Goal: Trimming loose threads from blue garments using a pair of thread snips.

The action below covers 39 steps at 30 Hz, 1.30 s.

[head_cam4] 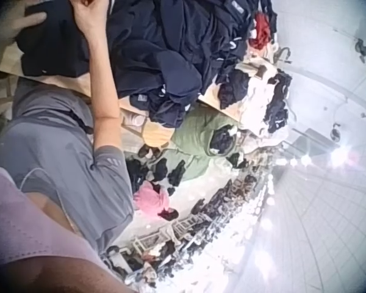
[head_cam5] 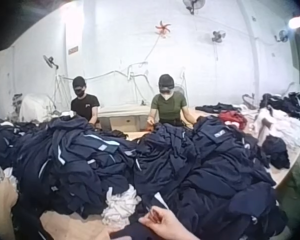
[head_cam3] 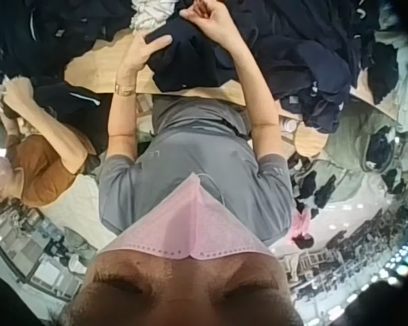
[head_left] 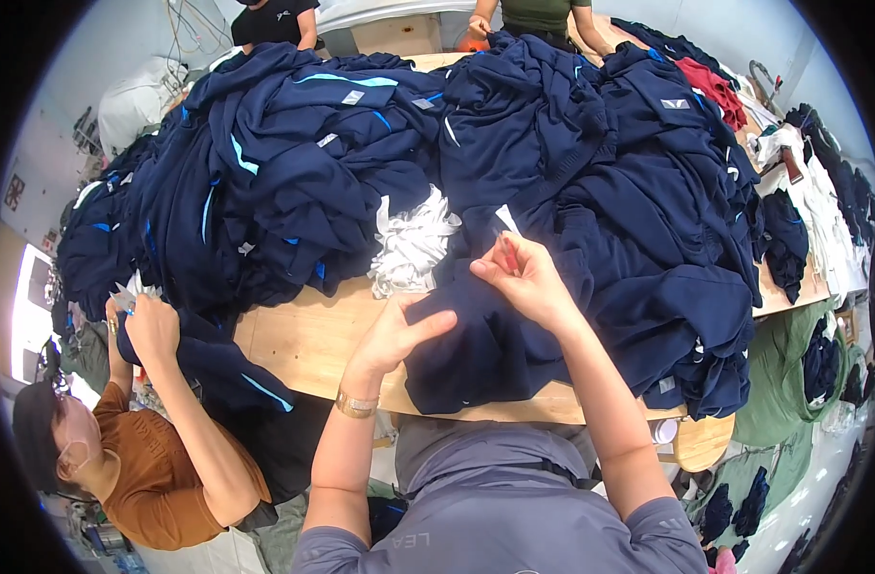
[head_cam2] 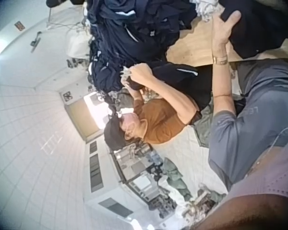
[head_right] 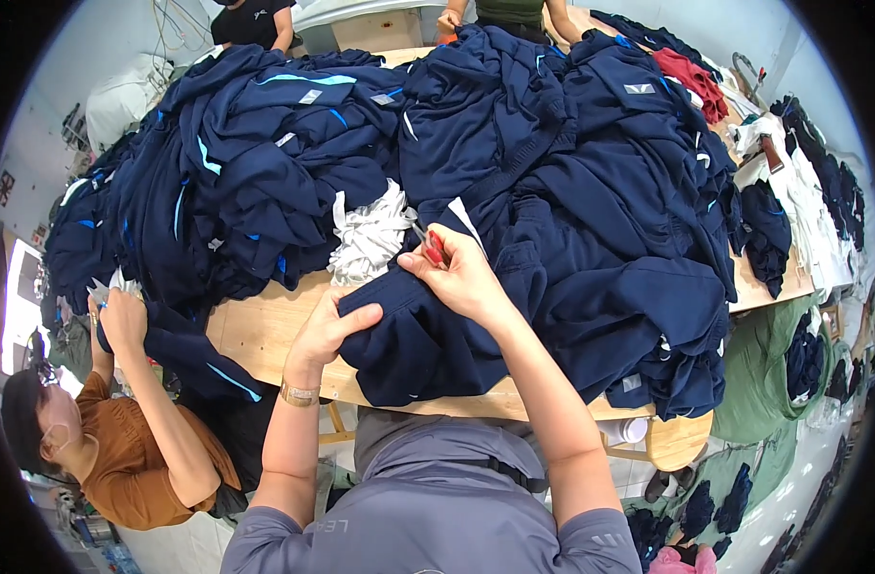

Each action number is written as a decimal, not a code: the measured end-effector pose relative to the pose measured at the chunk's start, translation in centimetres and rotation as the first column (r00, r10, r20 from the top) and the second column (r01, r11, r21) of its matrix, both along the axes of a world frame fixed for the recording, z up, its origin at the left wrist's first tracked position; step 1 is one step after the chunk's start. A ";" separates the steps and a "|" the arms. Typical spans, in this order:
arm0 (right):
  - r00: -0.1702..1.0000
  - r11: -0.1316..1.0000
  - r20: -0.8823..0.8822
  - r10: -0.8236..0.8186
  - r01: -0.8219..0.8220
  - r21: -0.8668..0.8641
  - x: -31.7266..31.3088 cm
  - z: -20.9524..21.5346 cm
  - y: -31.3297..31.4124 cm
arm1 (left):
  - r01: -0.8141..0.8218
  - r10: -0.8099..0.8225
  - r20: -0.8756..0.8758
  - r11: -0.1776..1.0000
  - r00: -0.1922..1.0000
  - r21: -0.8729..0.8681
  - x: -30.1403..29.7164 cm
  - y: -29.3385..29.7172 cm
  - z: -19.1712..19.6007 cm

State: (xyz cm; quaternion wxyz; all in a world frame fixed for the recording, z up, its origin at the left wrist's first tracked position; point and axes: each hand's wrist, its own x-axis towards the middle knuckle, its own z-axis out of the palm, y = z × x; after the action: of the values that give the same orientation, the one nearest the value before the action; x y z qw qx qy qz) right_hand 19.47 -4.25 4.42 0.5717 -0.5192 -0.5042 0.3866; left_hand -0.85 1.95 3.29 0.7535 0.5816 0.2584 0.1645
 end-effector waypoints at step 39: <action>0.966 0.990 0.215 -0.142 0.141 0.020 -0.9 -1.6 -4.0 | -0.238 0.284 0.196 0.944 0.939 -0.230 1.4 -1.3 -0.5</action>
State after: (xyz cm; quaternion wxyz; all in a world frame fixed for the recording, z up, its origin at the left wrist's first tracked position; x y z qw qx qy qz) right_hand 18.58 -8.30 2.84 0.5408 -0.5914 -0.5259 0.2850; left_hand 0.53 0.69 2.75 0.8046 0.4396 0.2616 0.3014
